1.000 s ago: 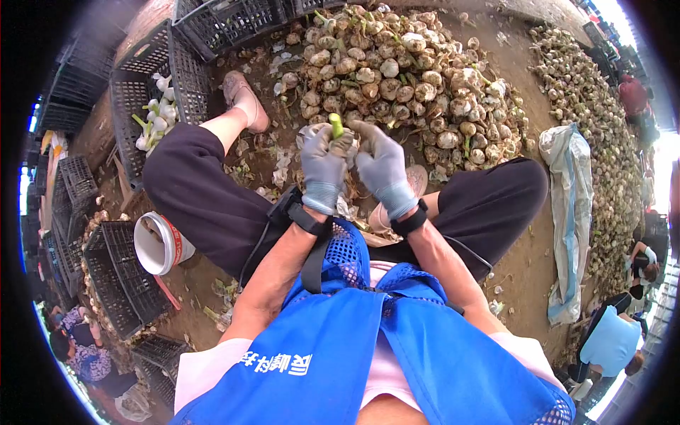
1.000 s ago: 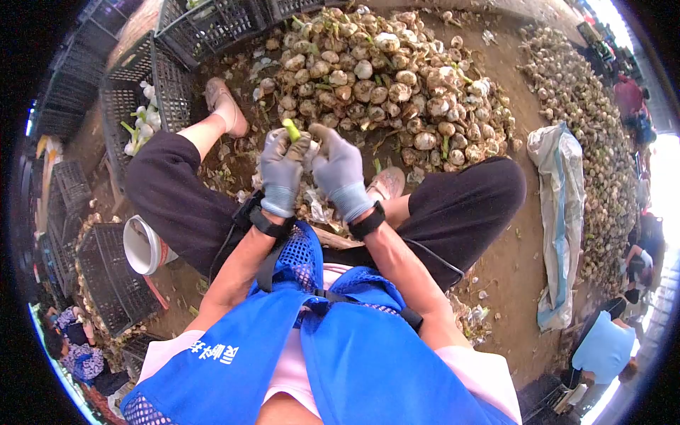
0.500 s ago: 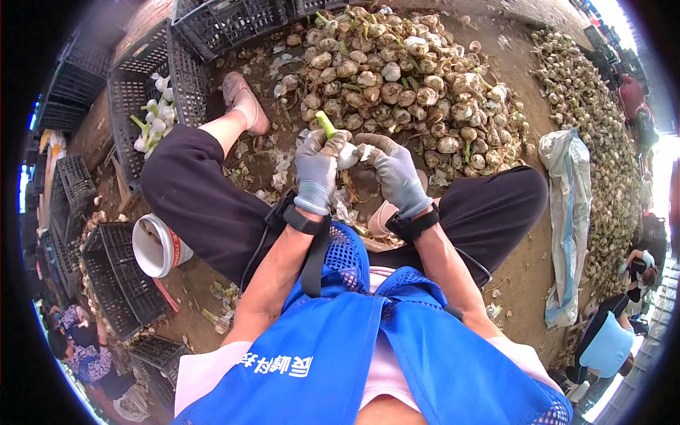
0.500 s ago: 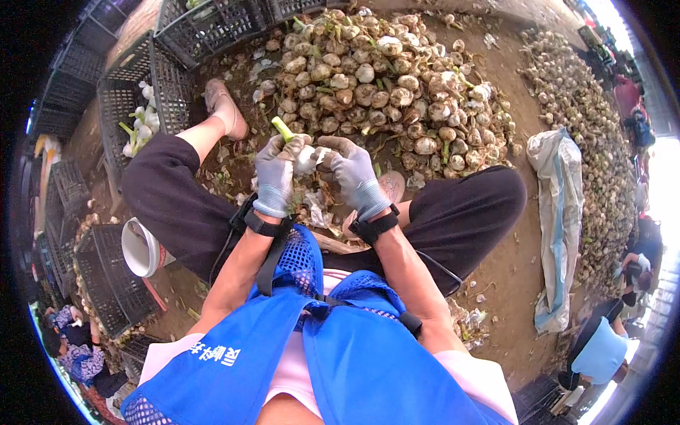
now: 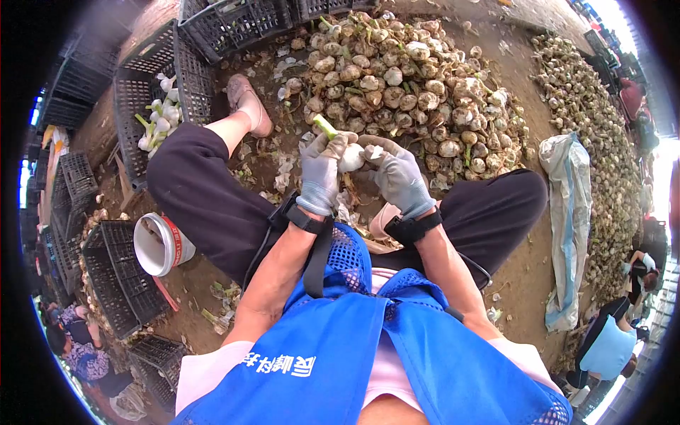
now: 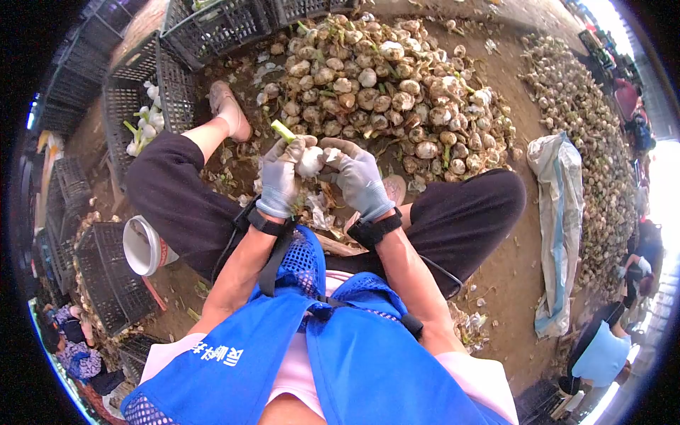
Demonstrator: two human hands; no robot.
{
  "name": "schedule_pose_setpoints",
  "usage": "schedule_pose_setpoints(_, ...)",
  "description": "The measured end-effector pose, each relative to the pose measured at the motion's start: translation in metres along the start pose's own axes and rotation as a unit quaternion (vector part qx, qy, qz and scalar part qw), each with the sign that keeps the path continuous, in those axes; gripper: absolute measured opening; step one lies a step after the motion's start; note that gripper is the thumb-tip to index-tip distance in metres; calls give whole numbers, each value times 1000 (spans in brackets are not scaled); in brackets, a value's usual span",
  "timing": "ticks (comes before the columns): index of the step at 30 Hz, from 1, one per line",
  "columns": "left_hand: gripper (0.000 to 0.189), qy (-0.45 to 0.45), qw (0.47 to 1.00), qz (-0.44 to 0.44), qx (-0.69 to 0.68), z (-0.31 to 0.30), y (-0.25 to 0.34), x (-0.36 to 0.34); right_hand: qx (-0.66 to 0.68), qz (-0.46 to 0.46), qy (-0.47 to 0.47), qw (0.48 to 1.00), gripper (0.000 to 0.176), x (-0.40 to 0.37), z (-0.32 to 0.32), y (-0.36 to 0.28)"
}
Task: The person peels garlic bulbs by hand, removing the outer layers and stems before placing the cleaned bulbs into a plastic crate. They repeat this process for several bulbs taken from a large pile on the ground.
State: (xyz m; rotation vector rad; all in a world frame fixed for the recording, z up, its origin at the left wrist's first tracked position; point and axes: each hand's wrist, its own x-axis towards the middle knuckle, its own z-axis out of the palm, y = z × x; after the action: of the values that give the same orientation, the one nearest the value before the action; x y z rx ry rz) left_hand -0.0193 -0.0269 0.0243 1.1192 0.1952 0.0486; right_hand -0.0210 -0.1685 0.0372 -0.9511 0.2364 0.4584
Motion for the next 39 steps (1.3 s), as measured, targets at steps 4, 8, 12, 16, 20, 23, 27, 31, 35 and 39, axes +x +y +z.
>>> schedule_pose_setpoints(4, 21, 12, 993, -40, -112, 1, 8, 3, 34, -7, 2, 999, 30, -12, 1, -9)
schedule_pose_setpoints(8, 15, -24, 998, 47, 31, 12, 14, -5, -142, -52, 57, 987, 33, -14, 13, -9)
schedule_pose_setpoints(12, 15, -71, 939, 239, 236, 17, 0, -6, -381, -144, 112, 906, 35, 2, 8, 5)
schedule_pose_setpoints(16, 15, -77, 990, 97, 71, 9, 0, -2, -300, -149, 86, 938, 38, 7, 3, 8)
schedule_pose_setpoints(20, 26, -32, 986, 6, -165, 2, 5, 11, -351, -103, 22, 930, 34, 35, -60, 47)
schedule_pose_setpoints(23, 27, -49, 969, -25, -239, -6, 6, 15, -451, 104, 49, 885, 35, 42, -57, 53)
schedule_pose_setpoints(27, 25, -2, 969, -39, -244, -5, 7, 11, -68, 41, 64, 995, 35, 14, -12, 16)
schedule_pose_setpoints(31, 28, -8, 988, -20, -150, -1, 3, 9, -74, -66, 62, 993, 33, -6, 23, -3)
schedule_pose_setpoints(35, 25, 52, 991, -29, -124, -4, -2, 10, -105, -57, 64, 991, 38, -10, 34, -3)
schedule_pose_setpoints(39, 17, 74, 995, -41, -51, -1, -2, 8, -250, -82, 76, 962, 34, 2, 20, 5)
